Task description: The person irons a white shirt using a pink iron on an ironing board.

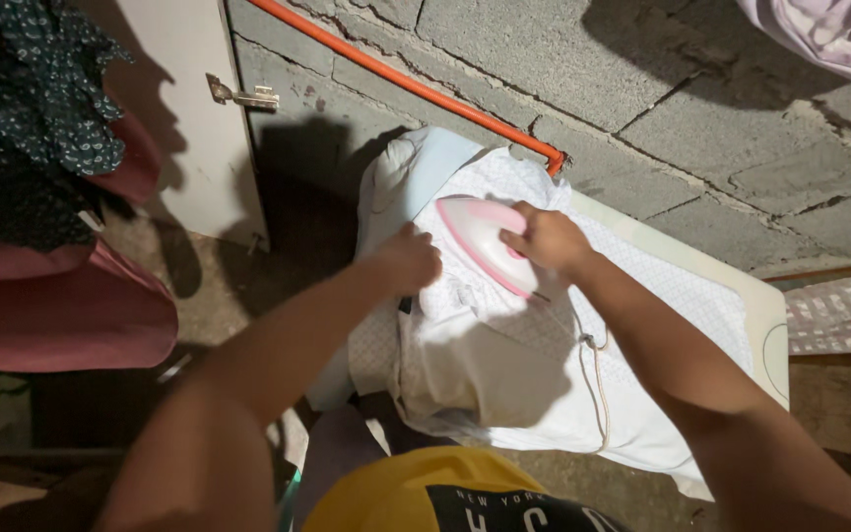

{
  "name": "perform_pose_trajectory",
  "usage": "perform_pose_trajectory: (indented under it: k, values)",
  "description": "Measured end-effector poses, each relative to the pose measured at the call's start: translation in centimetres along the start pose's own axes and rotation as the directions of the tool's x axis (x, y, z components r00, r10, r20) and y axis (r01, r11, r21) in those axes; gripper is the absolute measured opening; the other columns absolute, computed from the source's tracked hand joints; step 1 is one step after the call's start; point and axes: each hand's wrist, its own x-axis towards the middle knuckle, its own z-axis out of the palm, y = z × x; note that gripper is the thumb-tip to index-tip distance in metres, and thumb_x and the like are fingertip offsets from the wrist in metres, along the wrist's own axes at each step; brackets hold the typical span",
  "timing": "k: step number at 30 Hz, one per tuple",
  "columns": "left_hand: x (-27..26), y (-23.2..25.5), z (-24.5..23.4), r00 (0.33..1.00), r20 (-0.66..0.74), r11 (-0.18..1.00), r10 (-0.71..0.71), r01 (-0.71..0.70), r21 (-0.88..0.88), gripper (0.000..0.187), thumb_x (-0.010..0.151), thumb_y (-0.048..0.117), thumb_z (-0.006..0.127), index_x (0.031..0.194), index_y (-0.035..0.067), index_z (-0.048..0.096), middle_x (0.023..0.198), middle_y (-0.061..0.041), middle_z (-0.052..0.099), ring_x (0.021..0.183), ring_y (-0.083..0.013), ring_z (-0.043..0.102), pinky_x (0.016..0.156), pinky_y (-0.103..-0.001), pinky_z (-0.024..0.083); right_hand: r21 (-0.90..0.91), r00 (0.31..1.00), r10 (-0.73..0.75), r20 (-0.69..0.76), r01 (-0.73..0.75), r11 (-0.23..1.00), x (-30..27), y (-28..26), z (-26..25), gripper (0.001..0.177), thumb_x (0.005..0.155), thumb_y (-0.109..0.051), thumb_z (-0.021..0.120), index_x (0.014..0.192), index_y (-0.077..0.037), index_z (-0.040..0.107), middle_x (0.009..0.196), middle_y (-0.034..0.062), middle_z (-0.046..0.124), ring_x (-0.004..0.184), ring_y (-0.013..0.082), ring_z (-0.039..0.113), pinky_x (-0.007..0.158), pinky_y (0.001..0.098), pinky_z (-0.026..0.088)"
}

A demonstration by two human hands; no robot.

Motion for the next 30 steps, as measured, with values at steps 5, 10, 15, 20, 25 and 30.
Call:
perform_pose_trajectory:
  k: [5,10,15,20,25,30]
  values:
    - [-1.4,-2.8,-1.4,0.998,0.068,0.998,-0.019,0.022,-0.056,0.016,0.089,0.017,0.064,0.081,0.019,0.077,0.100,0.001,0.071,0.113,-0.0215,0.060,0.102,-0.047,0.039,0.012,1.000,0.022,0.005,-0.022,1.000,-4.0,4.1,-0.6,0.053,0.092,-0.048,0.066,0.133,-0.015,0.060,0.099,0.0161,0.078,0.091,0.0335,0.074,0.085,0.0445,0.057]
    - [-1.9,-2.8,-2.7,0.997,0.065,0.989,-0.034,0.043,-0.142,0.017,0.086,0.020,0.065,0.074,0.023,0.076,0.095,0.003,0.070,0.108,-0.0199,0.061,0.102,-0.045,0.038,0.084,0.993,0.081,0.087,-0.088,0.993,-7.4,4.0,0.1,0.050,0.086,-0.047,0.068,0.127,-0.018,0.065,0.101,0.0136,0.079,0.090,0.0309,0.076,0.085,0.0426,0.058]
    - [-1.5,-1.7,-2.1,0.999,0.039,1.000,0.031,-0.031,-0.006,0.014,0.084,0.015,0.066,0.074,0.017,0.074,0.089,-0.002,0.071,0.102,-0.0217,0.064,0.093,-0.041,0.045,0.018,0.998,-0.045,0.041,0.045,0.999,-6.7,0.2,1.8,0.048,0.087,-0.041,0.070,0.127,-0.016,0.064,0.096,0.0176,0.076,0.086,0.0369,0.073,0.081,0.0466,0.057]
    - [-0.3,-2.5,0.0,1.000,-0.008,0.997,0.007,-0.007,-0.076,0.013,0.085,0.014,0.064,0.075,0.017,0.072,0.088,-0.004,0.073,0.098,-0.0245,0.068,0.095,-0.046,0.045,0.019,0.992,-0.115,0.056,0.114,0.993,-4.5,-2.3,1.3,0.045,0.088,-0.039,0.070,0.125,-0.015,0.065,0.092,0.0184,0.077,0.085,0.0368,0.074,0.080,0.0470,0.057]
    - [-0.1,-3.3,1.8,0.998,-0.062,0.991,-0.021,0.012,-0.135,0.012,0.085,0.016,0.064,0.077,0.017,0.073,0.089,-0.006,0.074,0.097,-0.0267,0.069,0.093,-0.045,0.048,-0.003,0.987,-0.160,0.024,0.160,0.987,-6.1,0.9,-0.5,0.047,0.085,-0.039,0.072,0.126,-0.018,0.064,0.094,0.0171,0.076,0.085,0.0366,0.073,0.077,0.0480,0.056]
    - [-0.5,-2.8,1.0,0.996,-0.091,1.000,0.008,-0.010,-0.026,0.013,0.087,0.016,0.064,0.078,0.018,0.072,0.091,-0.002,0.072,0.099,-0.0246,0.069,0.089,-0.045,0.049,0.008,0.945,-0.324,0.040,0.323,0.946,-10.9,5.9,2.0,0.043,0.080,-0.039,0.076,0.120,-0.024,0.068,0.097,0.0123,0.079,0.081,0.0344,0.076,0.075,0.0472,0.058]
